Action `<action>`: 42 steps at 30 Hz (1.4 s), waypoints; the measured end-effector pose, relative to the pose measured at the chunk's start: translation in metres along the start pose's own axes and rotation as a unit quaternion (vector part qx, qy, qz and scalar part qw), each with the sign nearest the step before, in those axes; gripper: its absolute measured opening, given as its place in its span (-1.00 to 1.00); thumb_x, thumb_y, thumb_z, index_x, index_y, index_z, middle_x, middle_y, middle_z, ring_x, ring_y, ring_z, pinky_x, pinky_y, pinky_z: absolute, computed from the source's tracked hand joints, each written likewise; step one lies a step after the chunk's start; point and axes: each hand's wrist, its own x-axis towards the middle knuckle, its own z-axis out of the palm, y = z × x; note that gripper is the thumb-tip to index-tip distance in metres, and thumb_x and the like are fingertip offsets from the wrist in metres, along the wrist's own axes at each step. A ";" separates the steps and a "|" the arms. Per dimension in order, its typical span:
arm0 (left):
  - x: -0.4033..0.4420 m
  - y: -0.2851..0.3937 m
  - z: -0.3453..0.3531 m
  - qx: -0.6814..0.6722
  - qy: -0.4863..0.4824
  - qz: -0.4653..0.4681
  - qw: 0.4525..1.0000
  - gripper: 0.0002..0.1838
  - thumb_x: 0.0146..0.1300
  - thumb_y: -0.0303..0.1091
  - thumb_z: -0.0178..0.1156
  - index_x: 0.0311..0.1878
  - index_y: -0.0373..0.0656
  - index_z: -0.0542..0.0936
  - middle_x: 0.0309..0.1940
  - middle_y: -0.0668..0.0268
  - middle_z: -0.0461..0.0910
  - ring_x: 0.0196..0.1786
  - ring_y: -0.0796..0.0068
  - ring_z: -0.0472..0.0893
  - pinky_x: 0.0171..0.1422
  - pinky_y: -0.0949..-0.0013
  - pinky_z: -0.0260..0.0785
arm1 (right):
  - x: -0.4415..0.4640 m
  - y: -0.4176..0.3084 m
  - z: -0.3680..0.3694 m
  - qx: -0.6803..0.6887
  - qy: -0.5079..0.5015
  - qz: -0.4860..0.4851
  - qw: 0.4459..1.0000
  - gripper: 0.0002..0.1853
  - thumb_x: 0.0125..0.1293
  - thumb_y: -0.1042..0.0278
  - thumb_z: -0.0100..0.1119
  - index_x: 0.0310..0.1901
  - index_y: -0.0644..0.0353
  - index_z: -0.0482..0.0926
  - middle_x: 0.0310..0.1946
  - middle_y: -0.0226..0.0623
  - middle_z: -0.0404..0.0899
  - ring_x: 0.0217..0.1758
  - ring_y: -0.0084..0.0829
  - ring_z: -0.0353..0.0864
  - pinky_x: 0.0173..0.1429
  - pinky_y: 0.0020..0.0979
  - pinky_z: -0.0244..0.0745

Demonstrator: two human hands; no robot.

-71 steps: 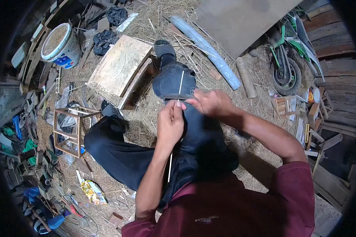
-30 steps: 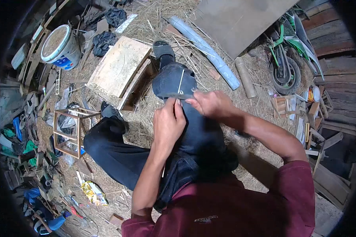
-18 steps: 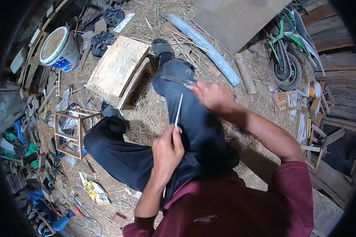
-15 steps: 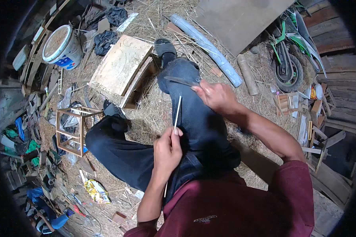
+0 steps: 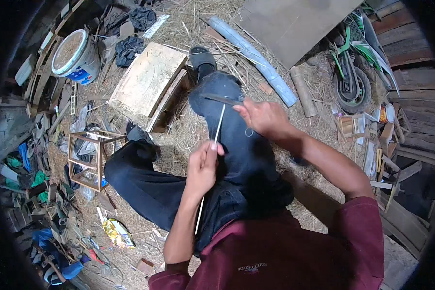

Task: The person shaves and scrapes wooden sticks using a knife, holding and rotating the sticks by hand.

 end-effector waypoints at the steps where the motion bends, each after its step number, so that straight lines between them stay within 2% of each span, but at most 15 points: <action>1: -0.009 -0.004 -0.003 -0.041 -0.021 -0.028 0.999 -0.69 0.53 -0.22 -0.09 -0.32 -0.17 0.48 -0.71 0.59 0.18 -0.66 0.77 0.12 -0.57 0.54 -0.09 | -0.001 0.000 -0.001 -0.003 -0.004 0.025 1.000 -0.56 0.46 -0.09 -0.07 -0.32 0.17 0.44 -0.69 -0.01 0.52 -0.57 0.09 0.59 -0.52 0.04 0.45; 7: -0.018 0.011 -0.025 -0.287 -0.036 -0.065 0.955 -0.69 0.53 -0.21 -0.13 -0.25 -0.21 0.46 -0.76 0.57 0.08 -0.76 0.75 0.02 -0.65 0.55 -0.13 | -0.005 0.012 0.000 0.133 -0.038 0.022 0.990 -0.50 0.51 -0.10 -0.18 -0.29 0.24 0.46 -0.62 0.05 0.51 -0.51 0.07 0.58 -0.35 0.00 0.45; 10: -0.015 0.020 -0.035 -0.348 -0.049 -0.051 0.935 -0.70 0.53 -0.24 -0.16 -0.23 -0.23 0.45 -0.78 0.55 0.08 -0.82 0.74 -0.02 -0.70 0.55 -0.16 | 0.001 0.005 0.006 0.289 0.043 0.058 0.955 -0.51 0.53 -0.03 -0.18 -0.32 0.28 0.46 -0.59 -0.07 0.47 -0.52 -0.20 0.50 -0.30 -0.21 0.43; 11: -0.015 0.024 -0.039 -0.365 -0.054 -0.046 0.928 -0.70 0.52 -0.24 -0.16 -0.22 -0.23 0.45 -0.78 0.55 0.08 -0.83 0.74 -0.02 -0.70 0.55 -0.15 | 0.002 0.000 0.006 0.373 0.055 0.083 0.923 -0.52 0.53 -0.02 -0.16 -0.33 0.26 0.49 -0.55 -0.29 0.45 -0.45 -0.49 0.41 -0.26 -0.41 0.39; 14: -0.014 0.032 -0.048 -0.400 -0.060 -0.029 0.914 -0.74 0.51 -0.26 -0.14 -0.20 -0.24 0.43 -0.80 0.56 0.06 -0.85 0.73 0.00 -0.72 0.54 -0.16 | 0.016 -0.034 -0.009 0.497 0.062 0.090 0.861 -0.57 0.50 -0.02 -0.04 -0.29 0.22 0.53 -0.50 -0.47 0.48 -0.41 -0.63 0.40 -0.27 -0.48 0.36; 15: -0.013 0.036 -0.050 -0.400 -0.058 -0.016 0.915 -0.75 0.50 -0.27 -0.14 -0.20 -0.24 0.42 -0.81 0.56 0.06 -0.86 0.73 0.01 -0.72 0.54 -0.16 | 0.020 -0.053 -0.016 0.482 0.104 0.035 0.870 -0.61 0.50 0.00 -0.03 -0.26 0.20 0.51 -0.54 -0.54 0.40 -0.47 -0.72 0.35 -0.35 -0.59 0.29; 16: -0.012 0.039 -0.053 -0.400 -0.056 -0.004 0.915 -0.77 0.50 -0.28 -0.13 -0.20 -0.23 0.40 -0.81 0.57 0.06 -0.87 0.73 0.01 -0.73 0.55 -0.17 | 0.027 -0.067 -0.012 0.488 0.169 -0.030 0.856 -0.63 0.49 0.01 0.00 -0.22 0.21 0.52 -0.54 -0.55 0.38 -0.46 -0.72 0.35 -0.34 -0.61 0.28; 18: -0.011 0.044 -0.058 -0.412 -0.058 0.012 0.909 -0.77 0.49 -0.28 -0.13 -0.18 -0.25 0.40 -0.82 0.57 0.06 -0.87 0.73 0.03 -0.74 0.54 -0.17 | 0.036 -0.083 -0.022 0.503 0.095 -0.033 0.859 -0.63 0.46 0.05 0.08 -0.15 0.28 0.56 -0.49 -0.47 0.51 -0.38 -0.67 0.43 -0.24 -0.51 0.39; 21: -0.009 0.047 -0.060 -0.446 -0.061 0.025 0.893 -0.77 0.49 -0.29 -0.13 -0.18 -0.26 0.40 -0.82 0.56 0.07 -0.88 0.72 0.04 -0.74 0.55 -0.16 | 0.047 -0.096 -0.029 0.465 0.075 -0.037 0.881 -0.59 0.53 0.05 -0.10 0.01 0.30 0.49 -0.46 -0.30 0.57 -0.36 -0.53 0.54 -0.25 -0.45 0.42; 23: -0.002 0.039 -0.059 -0.428 -0.040 0.020 0.903 -0.73 0.50 -0.31 -0.16 -0.01 -0.32 0.43 -0.79 0.55 0.08 -0.86 0.73 0.03 -0.73 0.55 -0.14 | 0.050 -0.096 -0.027 0.406 0.082 -0.048 0.909 -0.57 0.57 0.07 -0.23 0.19 0.22 0.42 -0.33 -0.17 0.62 -0.33 -0.34 0.63 -0.23 -0.34 0.49; 25: 0.007 0.035 -0.053 -0.400 -0.013 -0.004 0.916 -0.65 0.52 -0.31 -0.19 0.16 -0.34 0.41 -0.76 0.54 0.08 -0.83 0.73 0.03 -0.71 0.57 -0.12 | 0.054 -0.091 -0.019 0.338 0.157 -0.166 0.913 -0.56 0.56 0.10 -0.21 0.27 0.19 0.38 -0.24 -0.11 0.63 -0.32 -0.27 0.65 -0.19 -0.28 0.53; 31: 0.026 0.007 -0.040 -0.177 0.064 -0.039 0.981 -0.68 0.54 -0.22 -0.18 -0.08 -0.27 0.47 -0.74 0.46 0.26 -0.76 0.67 0.13 -0.67 0.53 -0.04 | 0.021 -0.058 0.003 0.154 -0.078 -0.198 0.965 -0.51 0.40 0.20 0.02 0.35 -0.40 0.35 -0.43 -0.13 0.47 -0.40 -0.04 0.61 -0.33 -0.12 0.55; 35: 0.028 -0.006 -0.035 -0.216 0.046 -0.043 0.974 -0.66 0.55 -0.19 -0.17 -0.19 -0.24 0.47 -0.76 0.48 0.19 -0.74 0.69 0.11 -0.65 0.52 -0.05 | 0.028 -0.051 -0.006 0.097 -0.124 -0.184 0.970 -0.50 0.38 0.12 0.02 0.36 -0.41 0.34 -0.44 -0.13 0.49 -0.43 -0.03 0.61 -0.36 -0.13 0.55; 38: 0.027 -0.012 -0.034 -0.291 0.033 -0.047 0.955 -0.66 0.55 -0.17 -0.16 -0.25 -0.20 0.44 -0.76 0.50 0.14 -0.74 0.70 0.05 -0.65 0.53 -0.09 | 0.027 -0.052 -0.008 0.075 -0.119 -0.190 0.972 -0.49 0.38 0.27 0.04 0.35 -0.35 0.36 -0.49 -0.18 0.44 -0.47 -0.11 0.55 -0.38 -0.15 0.51; 42: 0.010 -0.026 -0.028 -0.302 0.015 -0.049 0.952 -0.66 0.56 -0.16 -0.16 -0.30 -0.16 0.40 -0.76 0.51 0.14 -0.75 0.70 0.04 -0.66 0.52 -0.09 | 0.026 -0.047 -0.005 0.089 -0.100 -0.160 0.978 -0.50 0.40 0.23 0.01 0.36 -0.38 0.35 -0.48 -0.12 0.45 -0.48 -0.06 0.56 -0.39 -0.13 0.51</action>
